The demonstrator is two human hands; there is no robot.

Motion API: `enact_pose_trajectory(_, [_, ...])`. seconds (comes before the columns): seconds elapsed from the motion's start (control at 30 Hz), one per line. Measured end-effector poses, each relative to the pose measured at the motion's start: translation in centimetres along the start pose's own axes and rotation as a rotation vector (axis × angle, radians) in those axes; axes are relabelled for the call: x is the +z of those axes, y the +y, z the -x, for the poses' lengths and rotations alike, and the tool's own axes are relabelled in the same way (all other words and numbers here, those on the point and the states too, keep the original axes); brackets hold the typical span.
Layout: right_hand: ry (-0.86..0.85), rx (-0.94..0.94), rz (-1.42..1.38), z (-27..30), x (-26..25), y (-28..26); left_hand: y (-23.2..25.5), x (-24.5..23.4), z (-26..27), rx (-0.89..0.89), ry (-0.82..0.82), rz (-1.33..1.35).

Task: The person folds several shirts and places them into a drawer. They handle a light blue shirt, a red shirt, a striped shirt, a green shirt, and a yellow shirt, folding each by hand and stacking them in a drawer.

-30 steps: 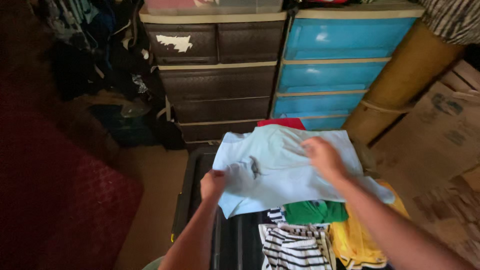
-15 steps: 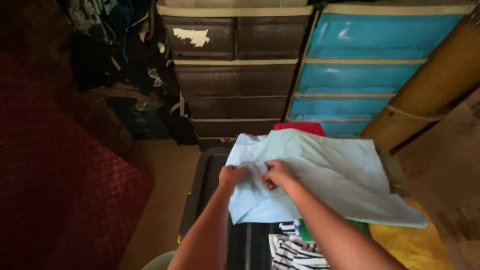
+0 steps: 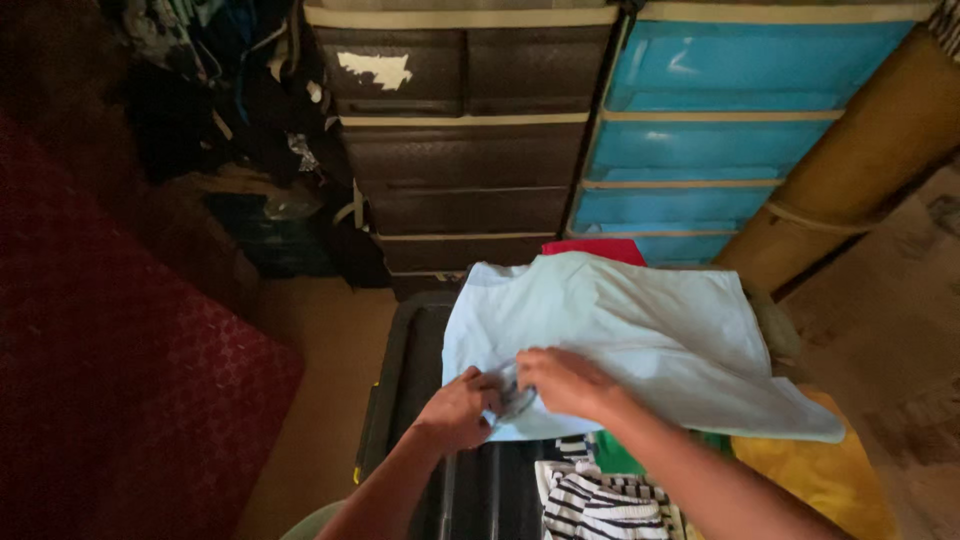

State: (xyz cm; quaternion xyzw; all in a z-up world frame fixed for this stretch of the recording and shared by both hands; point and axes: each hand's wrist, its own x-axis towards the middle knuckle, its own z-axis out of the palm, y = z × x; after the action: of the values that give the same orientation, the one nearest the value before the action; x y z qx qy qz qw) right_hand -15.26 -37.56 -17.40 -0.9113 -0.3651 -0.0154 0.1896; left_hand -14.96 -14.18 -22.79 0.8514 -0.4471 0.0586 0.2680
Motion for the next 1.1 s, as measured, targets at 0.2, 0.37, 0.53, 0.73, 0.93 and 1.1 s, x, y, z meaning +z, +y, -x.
enact_pose_trajectory(0.2, [0.531,0.332,-0.078,0.3,-2.7,7.9,-0.3,-0.4,-2.8,-0.665,0.157,0.213])
enact_pose_trajectory(0.37, [0.461,0.551,0.03,3.6,-6.3,19.1,-1.8,-0.1,-6.4,-0.583,0.176,0.251])
enact_pose_trajectory(0.53, [0.287,0.687,0.083,8.1,-6.9,25.8,0.7,2.2,-5.5,-0.462,-0.071,0.198])
enact_pose_trajectory(0.73, [0.077,0.864,0.122,10.5,-7.2,28.0,0.6,3.9,0.0,-0.244,-0.159,0.264])
enact_pose_trajectory(0.93, [-0.023,0.72,-0.068,9.5,-8.5,26.9,-10.9,8.3,-6.5,-0.769,0.706,-0.152])
enact_pose_trajectory(1.1, [-0.08,0.869,-0.044,7.9,-8.4,26.5,-19.9,10.2,-10.3,-1.191,0.248,0.23])
